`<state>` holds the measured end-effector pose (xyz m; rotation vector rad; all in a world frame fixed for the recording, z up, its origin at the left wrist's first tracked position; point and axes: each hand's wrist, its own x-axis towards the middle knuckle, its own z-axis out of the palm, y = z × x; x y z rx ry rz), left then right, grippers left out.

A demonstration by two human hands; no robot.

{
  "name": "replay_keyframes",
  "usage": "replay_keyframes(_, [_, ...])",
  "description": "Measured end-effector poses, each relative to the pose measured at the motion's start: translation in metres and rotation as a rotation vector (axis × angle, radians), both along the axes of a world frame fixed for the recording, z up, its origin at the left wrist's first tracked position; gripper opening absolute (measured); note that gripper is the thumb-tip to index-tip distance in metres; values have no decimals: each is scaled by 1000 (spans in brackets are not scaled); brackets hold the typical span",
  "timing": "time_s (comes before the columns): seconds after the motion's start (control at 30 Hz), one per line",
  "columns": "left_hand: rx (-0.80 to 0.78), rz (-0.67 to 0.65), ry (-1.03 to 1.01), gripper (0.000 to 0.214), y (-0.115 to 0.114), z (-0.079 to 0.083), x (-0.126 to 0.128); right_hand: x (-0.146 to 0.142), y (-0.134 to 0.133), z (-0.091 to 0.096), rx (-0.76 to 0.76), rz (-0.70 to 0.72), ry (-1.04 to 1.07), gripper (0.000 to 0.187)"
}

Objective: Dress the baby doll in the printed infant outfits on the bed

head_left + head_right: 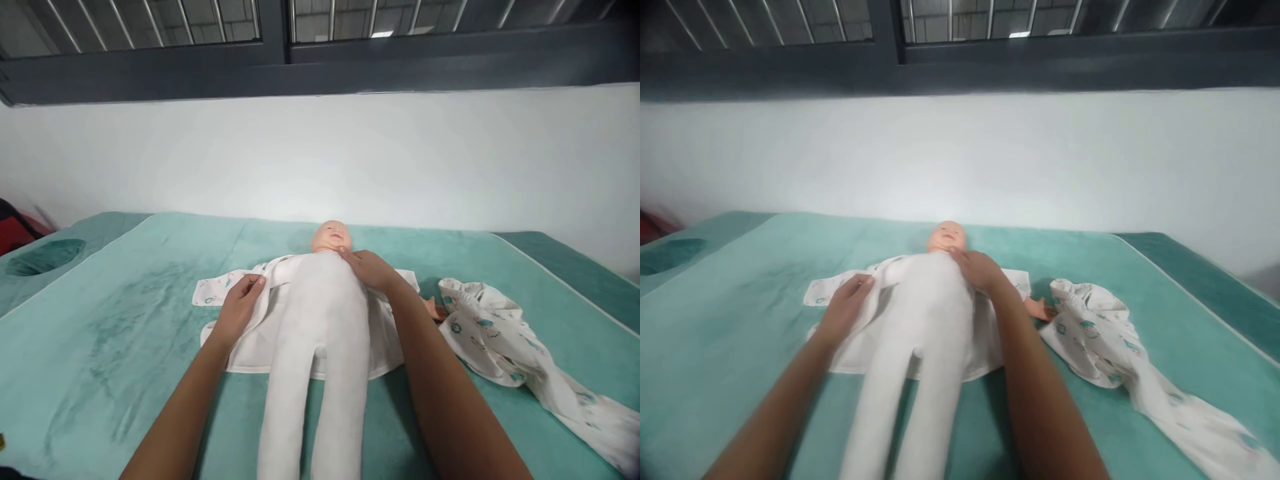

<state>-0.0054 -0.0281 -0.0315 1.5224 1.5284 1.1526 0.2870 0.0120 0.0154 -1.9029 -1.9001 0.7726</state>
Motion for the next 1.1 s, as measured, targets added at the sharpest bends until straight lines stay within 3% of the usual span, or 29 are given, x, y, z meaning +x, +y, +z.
replay_keyframes(0.2, [69, 111, -58, 25, -3, -2, -2, -2, -7, 13, 22, 119, 179, 66])
replay_keyframes(0.33, [175, 153, 21, 24, -2, 5, 3, -27, -11, 15, 148, 258, 172, 56])
replay_keyframes(0.43, [217, 124, 94, 24, 4, 16, 8, -46, -12, 7, 213, 251, 144, 48])
replay_keyframes(0.63, [102, -3, 102, 17, 0, 60, 19, -54, -7, -8, 221, 223, 45, 50])
replay_keyframes(0.77, [-135, -291, -53, 16, -30, 99, 28, -53, -7, -10, 225, 228, 55, 50])
replay_keyframes(0.87, [-112, -392, -208, 24, -53, 118, 30, -51, -10, -9, 215, 231, 84, 52])
replay_keyframes(0.97, [-28, -251, -165, 23, -64, 114, 28, -41, -11, -6, 185, 243, 90, 55])
replay_keyframes(1.1, [-98, -131, 140, 19, -74, 84, 22, -10, -10, -1, 65, 277, 52, 56])
